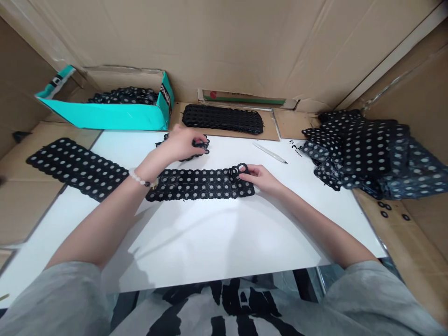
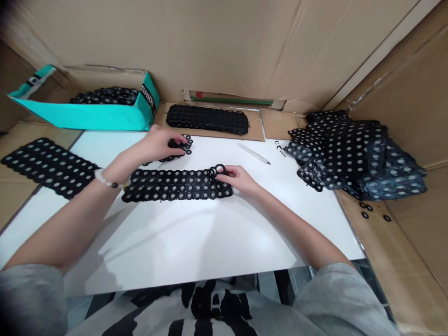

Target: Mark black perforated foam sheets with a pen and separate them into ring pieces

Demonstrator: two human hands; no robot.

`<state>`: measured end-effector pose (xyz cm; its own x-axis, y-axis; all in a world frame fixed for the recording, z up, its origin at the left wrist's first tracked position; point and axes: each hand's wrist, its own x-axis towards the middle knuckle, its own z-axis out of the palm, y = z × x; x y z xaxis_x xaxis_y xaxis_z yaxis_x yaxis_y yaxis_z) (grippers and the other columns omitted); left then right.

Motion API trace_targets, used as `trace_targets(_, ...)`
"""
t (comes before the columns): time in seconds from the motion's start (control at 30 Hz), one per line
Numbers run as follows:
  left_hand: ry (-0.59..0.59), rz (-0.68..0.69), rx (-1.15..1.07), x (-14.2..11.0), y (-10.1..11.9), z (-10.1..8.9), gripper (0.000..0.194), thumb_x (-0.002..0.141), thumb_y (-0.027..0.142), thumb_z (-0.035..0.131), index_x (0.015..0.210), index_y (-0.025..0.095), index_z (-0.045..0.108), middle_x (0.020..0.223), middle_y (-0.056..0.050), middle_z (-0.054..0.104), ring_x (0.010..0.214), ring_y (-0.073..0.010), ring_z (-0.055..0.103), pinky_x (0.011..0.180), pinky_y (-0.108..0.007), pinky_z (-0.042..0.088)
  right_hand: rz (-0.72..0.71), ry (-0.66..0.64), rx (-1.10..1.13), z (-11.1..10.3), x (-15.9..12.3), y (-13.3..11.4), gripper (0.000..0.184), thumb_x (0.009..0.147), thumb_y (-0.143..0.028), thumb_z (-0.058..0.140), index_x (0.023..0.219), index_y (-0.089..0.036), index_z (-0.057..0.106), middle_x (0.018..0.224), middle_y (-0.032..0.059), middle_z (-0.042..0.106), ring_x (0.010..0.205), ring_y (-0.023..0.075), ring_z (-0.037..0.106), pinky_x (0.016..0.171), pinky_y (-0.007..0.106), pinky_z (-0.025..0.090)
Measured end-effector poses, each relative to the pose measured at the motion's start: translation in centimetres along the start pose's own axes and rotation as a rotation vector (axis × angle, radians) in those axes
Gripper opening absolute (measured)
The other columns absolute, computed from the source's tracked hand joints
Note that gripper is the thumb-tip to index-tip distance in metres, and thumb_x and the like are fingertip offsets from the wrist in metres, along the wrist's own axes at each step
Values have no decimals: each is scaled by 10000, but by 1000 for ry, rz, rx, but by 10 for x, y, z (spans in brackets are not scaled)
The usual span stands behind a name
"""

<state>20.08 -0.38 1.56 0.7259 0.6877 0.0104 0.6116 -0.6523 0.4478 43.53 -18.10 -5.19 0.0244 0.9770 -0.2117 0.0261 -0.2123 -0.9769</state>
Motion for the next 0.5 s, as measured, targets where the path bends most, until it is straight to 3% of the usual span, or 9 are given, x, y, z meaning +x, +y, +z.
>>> trace_targets(0.1,-181,223,-96,-12,41,17,315,836,406,717,1074,211,784,997,-35,772,923,-227,662,891,-319,454,-53,7,-34,3,-1,1,402,675,-496,828,867,-166,702,805,-3,678,796,164,583,768,300,451)
trace_targets(0.23,-79,256,-103,-26,73,46,267,815,368,763,1009,186,789,931,-60,771,912,-242,674,809,-303,471,-75,-29,-48,1,-2,1,417,698,-519,828,882,-159,729,853,16,706,839,181,615,808,314,469)
trace_targets(0.37,-48,244,-231,-26,73,61,192,831,313,752,950,172,806,917,-75,791,863,-230,699,789,-298,490,-59,-76,-6,-1,-2,2,440,666,-539,855,890,-168,777,930,37,762,890,199,651,860,332,492)
trace_targets(0.5,-125,184,-444,-14,56,53,152,816,257,734,909,192,835,894,-50,811,783,-198,719,748,-273,514,-9,-72,21,-3,-1,1,466,617,-540,884,866,-159,781,861,29,767,810,181,654,815,325,506)
